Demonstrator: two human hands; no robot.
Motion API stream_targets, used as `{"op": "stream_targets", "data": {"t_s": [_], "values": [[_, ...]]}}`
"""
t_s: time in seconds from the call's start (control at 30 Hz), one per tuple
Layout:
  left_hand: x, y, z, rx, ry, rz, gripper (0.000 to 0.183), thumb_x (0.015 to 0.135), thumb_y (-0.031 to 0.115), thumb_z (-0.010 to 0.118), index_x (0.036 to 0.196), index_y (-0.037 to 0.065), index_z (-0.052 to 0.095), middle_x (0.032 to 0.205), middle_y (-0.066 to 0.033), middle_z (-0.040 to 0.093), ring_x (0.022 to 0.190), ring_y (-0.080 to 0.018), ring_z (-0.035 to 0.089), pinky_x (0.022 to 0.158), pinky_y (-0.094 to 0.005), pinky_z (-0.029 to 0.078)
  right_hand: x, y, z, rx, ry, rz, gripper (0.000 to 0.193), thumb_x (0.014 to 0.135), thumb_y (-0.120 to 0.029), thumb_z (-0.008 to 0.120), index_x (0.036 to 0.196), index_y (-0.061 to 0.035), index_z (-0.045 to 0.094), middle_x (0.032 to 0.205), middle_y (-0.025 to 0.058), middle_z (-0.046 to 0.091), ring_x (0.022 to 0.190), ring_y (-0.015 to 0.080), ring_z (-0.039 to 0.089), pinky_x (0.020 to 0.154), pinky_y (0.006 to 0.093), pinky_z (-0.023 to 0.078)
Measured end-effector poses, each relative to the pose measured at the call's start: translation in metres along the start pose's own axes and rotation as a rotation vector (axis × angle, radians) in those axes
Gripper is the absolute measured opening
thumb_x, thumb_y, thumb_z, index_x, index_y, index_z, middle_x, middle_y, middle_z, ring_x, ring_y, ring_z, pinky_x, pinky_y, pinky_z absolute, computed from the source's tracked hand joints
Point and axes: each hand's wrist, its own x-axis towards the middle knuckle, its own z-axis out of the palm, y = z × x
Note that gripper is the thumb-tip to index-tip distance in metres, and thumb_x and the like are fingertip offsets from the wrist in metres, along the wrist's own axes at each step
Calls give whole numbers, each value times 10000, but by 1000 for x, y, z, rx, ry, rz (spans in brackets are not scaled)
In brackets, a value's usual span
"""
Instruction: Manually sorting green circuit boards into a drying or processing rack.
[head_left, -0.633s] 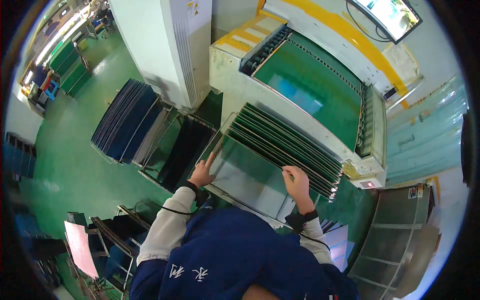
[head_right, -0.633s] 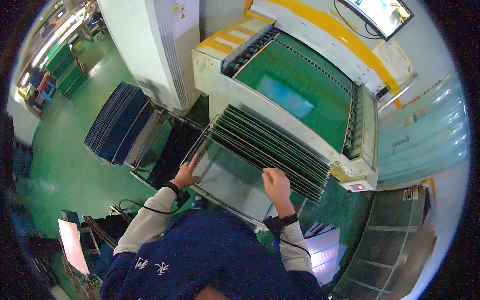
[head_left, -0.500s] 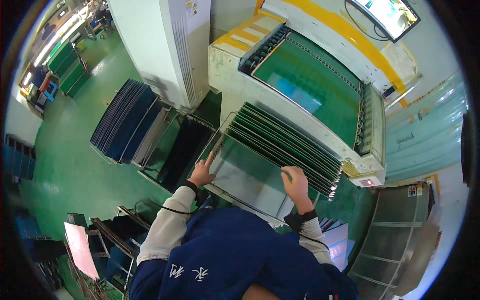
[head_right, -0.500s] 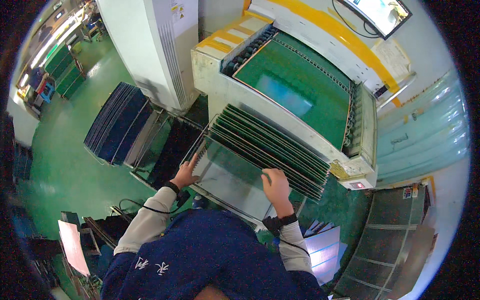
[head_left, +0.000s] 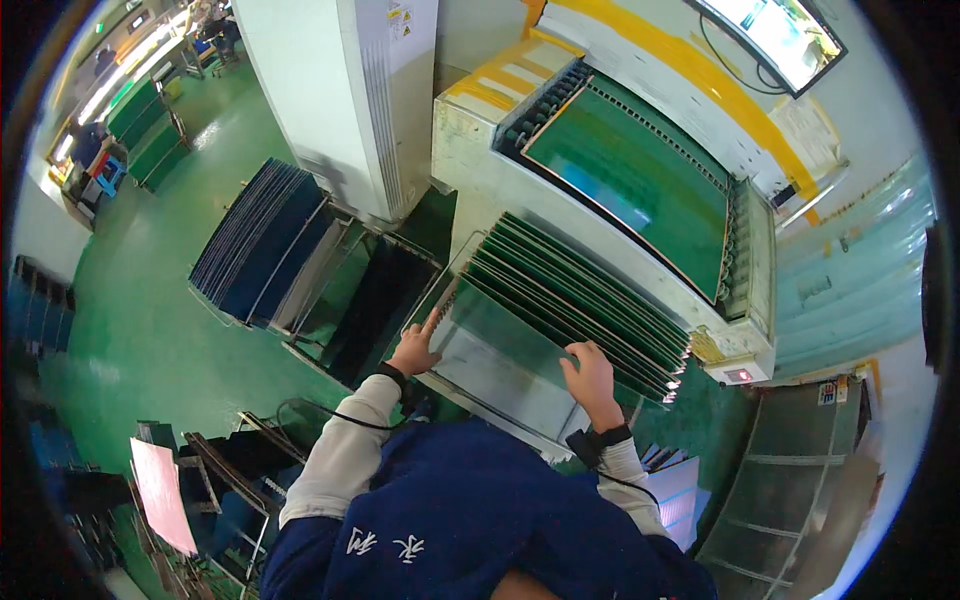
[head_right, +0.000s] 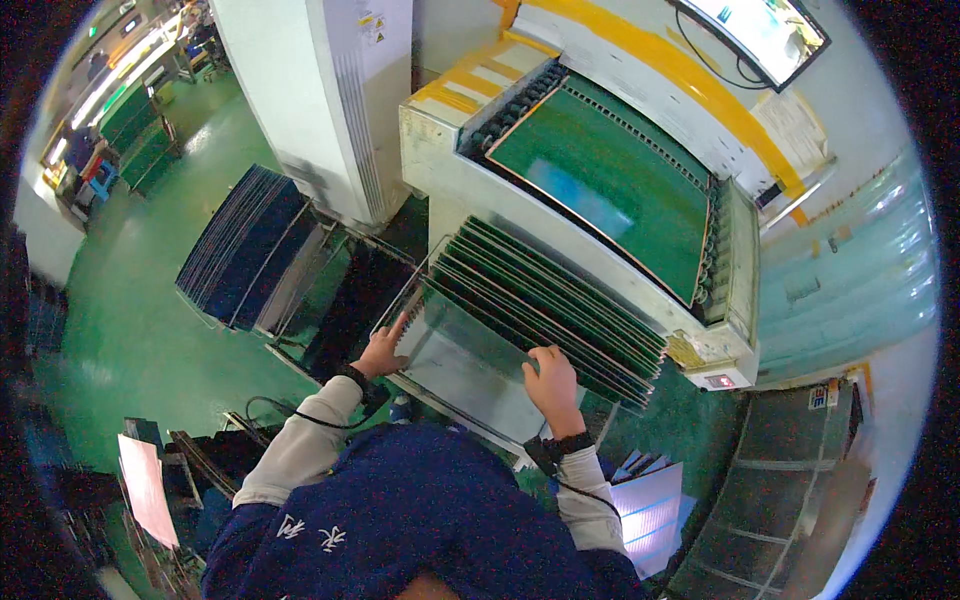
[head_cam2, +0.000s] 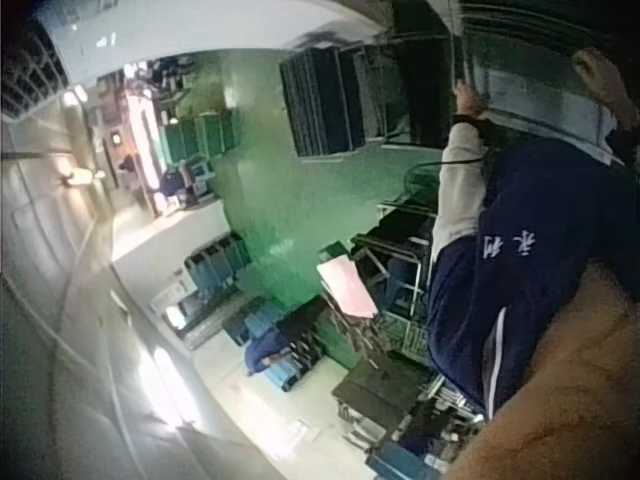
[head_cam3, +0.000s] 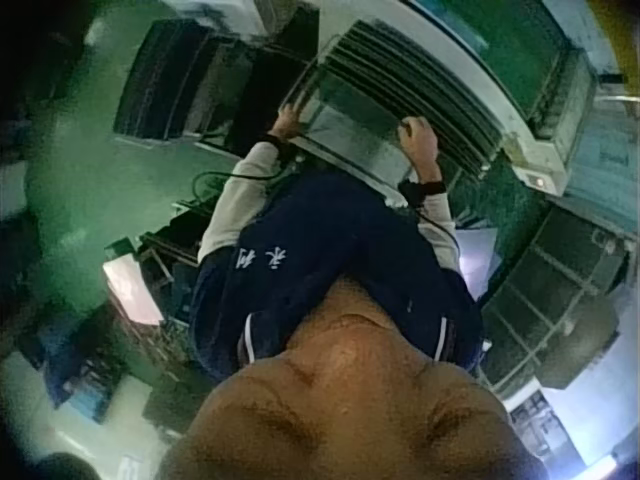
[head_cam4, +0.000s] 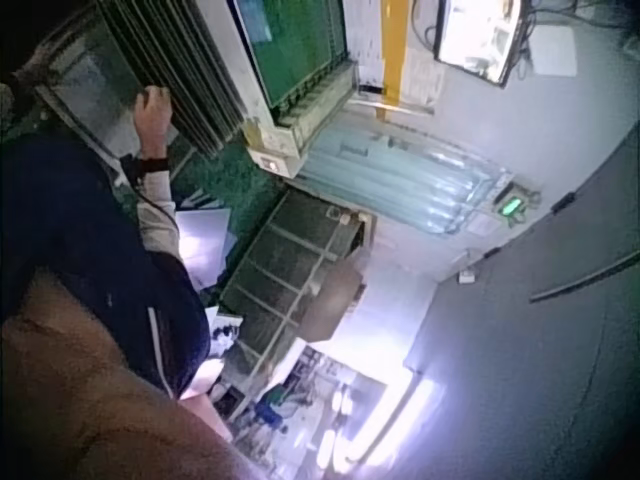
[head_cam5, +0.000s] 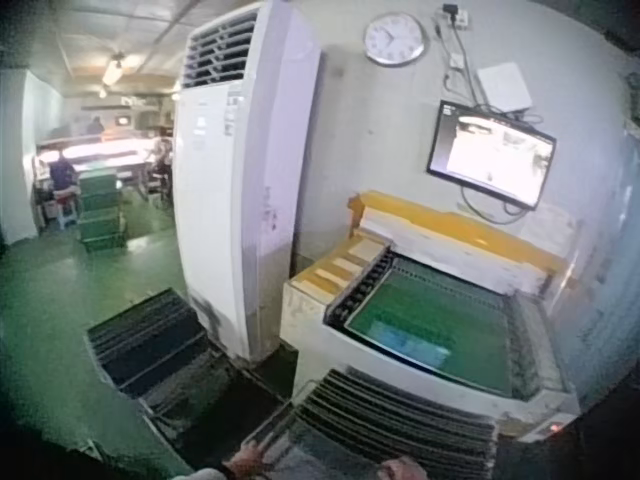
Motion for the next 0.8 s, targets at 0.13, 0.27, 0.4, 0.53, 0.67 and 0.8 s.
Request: {"op": "stream_targets", "data": {"t_s": [0.13,0.27,0.4,0.53,0.67,0.8], "values": [[0,3,-2,19,-4,-15,1119,696,235,746,1550,278,24,1148,-240,513,1134,-458,492,964,-498,437,1,8,8,-77,-114,93,207,783,-185,689,935,-48,657,899,161,672,839,364,644,719,452,505],[2,-2,1,-2,8,-14,1116,691,234,738,1549,287,27,1130,-236,513,1111,-452,502,949,-494,443,10,18,14,-254,-329,151,230,790,-243,670,912,-48,669,854,179,677,824,377,650,712,464,507],[1,-5,2,-7,9,-8,1098,697,218,731,1549,283,41,1145,-244,511,1118,-456,502,956,-491,440,19,24,25,-296,-330,167,265,792,-295,660,895,-51,670,879,190,678,851,377,649,725,475,503],[-3,4,-3,-1,14,-19,1065,716,189,719,1547,280,59,1173,-239,512,1129,-459,506,969,-497,437,23,29,28,-329,-336,204,304,790,-317,662,949,-60,686,899,185,686,878,370,654,750,477,506],[-7,14,-8,10,26,-42,1060,717,192,720,1547,275,65,1191,-233,512,1160,-434,508,951,-486,464,23,31,27,-345,-367,252,372,787,-339,677,1050,-77,697,958,169,699,916,355,663,790,460,516],[-7,6,-2,-12,40,-50,1065,715,188,718,1548,279,61,1191,-217,515,1147,-408,521,944,-476,475,29,16,20,-379,-400,270,384,780,-337,687,1056,-70,694,973,180,696,931,361,661,796,456,517]]}}
